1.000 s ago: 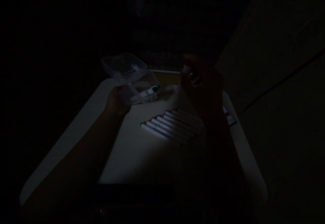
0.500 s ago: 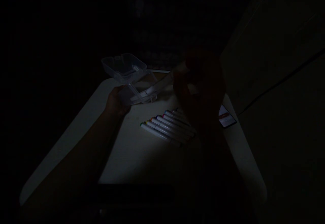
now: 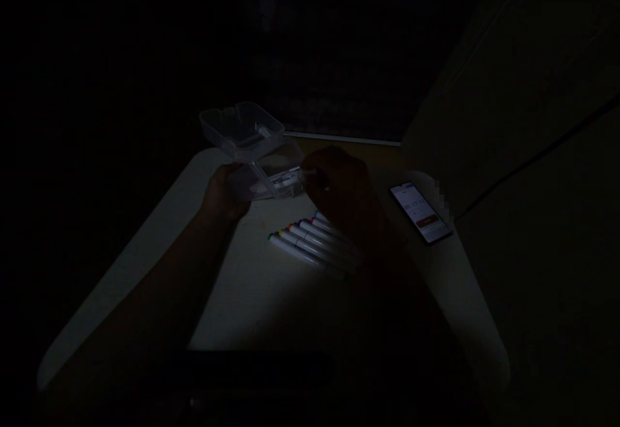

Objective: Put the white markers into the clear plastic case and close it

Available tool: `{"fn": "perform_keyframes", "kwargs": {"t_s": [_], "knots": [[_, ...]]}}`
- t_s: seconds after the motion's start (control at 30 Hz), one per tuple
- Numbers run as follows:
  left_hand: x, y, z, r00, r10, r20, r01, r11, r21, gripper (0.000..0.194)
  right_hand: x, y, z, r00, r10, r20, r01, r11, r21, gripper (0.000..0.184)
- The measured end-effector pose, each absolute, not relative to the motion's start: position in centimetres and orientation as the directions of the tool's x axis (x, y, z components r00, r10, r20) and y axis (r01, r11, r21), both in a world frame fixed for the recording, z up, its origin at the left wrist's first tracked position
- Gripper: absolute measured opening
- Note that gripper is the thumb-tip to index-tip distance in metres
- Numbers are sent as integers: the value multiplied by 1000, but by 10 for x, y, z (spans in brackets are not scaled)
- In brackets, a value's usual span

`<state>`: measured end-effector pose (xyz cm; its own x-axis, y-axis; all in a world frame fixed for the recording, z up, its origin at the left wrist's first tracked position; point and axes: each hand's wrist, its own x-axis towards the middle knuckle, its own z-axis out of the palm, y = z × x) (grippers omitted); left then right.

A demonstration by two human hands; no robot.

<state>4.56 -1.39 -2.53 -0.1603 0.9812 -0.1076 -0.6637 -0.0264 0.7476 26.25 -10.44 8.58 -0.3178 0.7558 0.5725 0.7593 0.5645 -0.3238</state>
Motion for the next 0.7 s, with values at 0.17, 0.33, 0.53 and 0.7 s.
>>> {"fn": "perform_keyframes", "kwargs": {"t_s": [0.17, 0.33, 0.53, 0.7], "knots": [[46, -16, -23, -180, 975, -128, -651, -21, 759, 9, 253, -102, 79, -347, 773, 532, 753, 567, -333, 20], [46, -15, -24, -166, 979, -119, -662, -21, 749, 8, 251, -103, 78, -369, 793, 485, 737, 568, -367, 17], [44, -13, -26, -155, 982, -105, -667, -26, 745, 9, 255, -101, 78, -338, 793, 506, 722, 564, -401, 17], [45, -16, -23, -162, 980, -113, -676, -27, 736, 8, 259, -100, 79, -354, 800, 485, 720, 564, -404, 17]]}}
